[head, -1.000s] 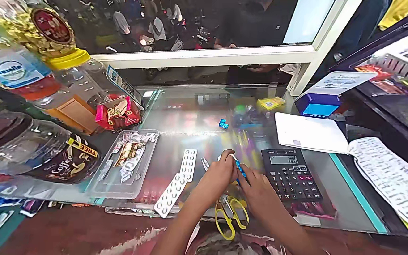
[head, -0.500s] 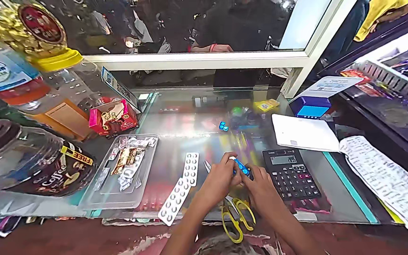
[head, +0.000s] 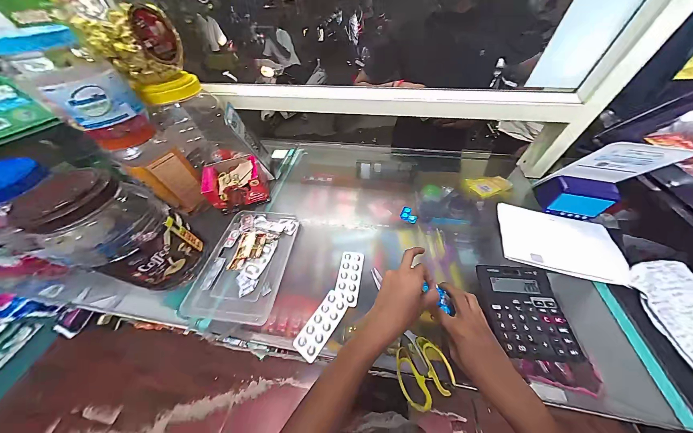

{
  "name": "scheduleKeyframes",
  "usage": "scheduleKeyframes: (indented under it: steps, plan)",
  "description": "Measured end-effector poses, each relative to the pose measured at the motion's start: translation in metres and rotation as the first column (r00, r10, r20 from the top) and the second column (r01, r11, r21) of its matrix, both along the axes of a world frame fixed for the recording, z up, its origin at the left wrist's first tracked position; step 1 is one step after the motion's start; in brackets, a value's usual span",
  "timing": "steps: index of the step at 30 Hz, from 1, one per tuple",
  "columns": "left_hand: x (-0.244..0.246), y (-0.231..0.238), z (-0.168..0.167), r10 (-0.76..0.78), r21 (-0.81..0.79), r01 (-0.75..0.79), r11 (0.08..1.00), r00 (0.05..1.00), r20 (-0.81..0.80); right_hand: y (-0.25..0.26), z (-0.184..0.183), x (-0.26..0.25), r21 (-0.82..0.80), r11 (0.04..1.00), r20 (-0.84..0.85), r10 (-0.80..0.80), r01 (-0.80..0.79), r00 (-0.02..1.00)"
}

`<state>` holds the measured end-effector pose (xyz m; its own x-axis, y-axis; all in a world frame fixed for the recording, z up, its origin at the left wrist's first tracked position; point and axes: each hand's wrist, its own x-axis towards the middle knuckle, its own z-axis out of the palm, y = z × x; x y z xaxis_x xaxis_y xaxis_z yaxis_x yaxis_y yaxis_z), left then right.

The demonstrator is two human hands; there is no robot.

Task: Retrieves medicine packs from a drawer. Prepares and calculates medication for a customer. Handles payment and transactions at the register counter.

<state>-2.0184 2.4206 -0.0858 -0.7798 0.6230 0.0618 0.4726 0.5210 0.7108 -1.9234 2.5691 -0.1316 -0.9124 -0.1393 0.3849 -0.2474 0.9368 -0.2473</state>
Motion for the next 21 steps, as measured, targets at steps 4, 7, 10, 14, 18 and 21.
scheduleKeyframes:
  steps: [4,7,10,14,18,21]
  plan:
    - [0.0,0.003,0.01,-0.046,-0.102,0.05,0.994,0.998,0.04,0.002,-0.001,0.0,-0.016,1.0,-0.002,-0.01,0.01,1.0]
    - [0.007,0.001,0.009,0.022,-0.157,-0.012,0.988,0.998,0.062,-0.001,-0.003,0.003,-0.073,0.996,-0.063,-0.06,0.055,0.996]
    - [0.015,-0.004,0.007,0.077,-0.162,-0.062,0.985,0.993,0.089,-0.01,-0.011,0.008,-0.122,0.984,-0.158,-0.145,0.127,0.977]
    - [0.024,-0.007,-0.001,0.128,-0.055,-0.125,0.991,0.99,0.053,-0.016,-0.011,0.005,-0.132,0.98,-0.1,-0.161,0.147,0.982]
    - [0.031,-0.024,-0.028,0.182,0.408,-0.2,0.891,0.98,0.082,-0.006,0.006,0.004,-0.328,0.936,-0.071,-0.157,0.126,0.985]
    - [0.043,-0.037,-0.023,0.078,0.577,-0.329,0.748,0.906,0.415,-0.004,0.027,0.01,-0.626,0.777,-0.032,-0.11,0.065,0.993]
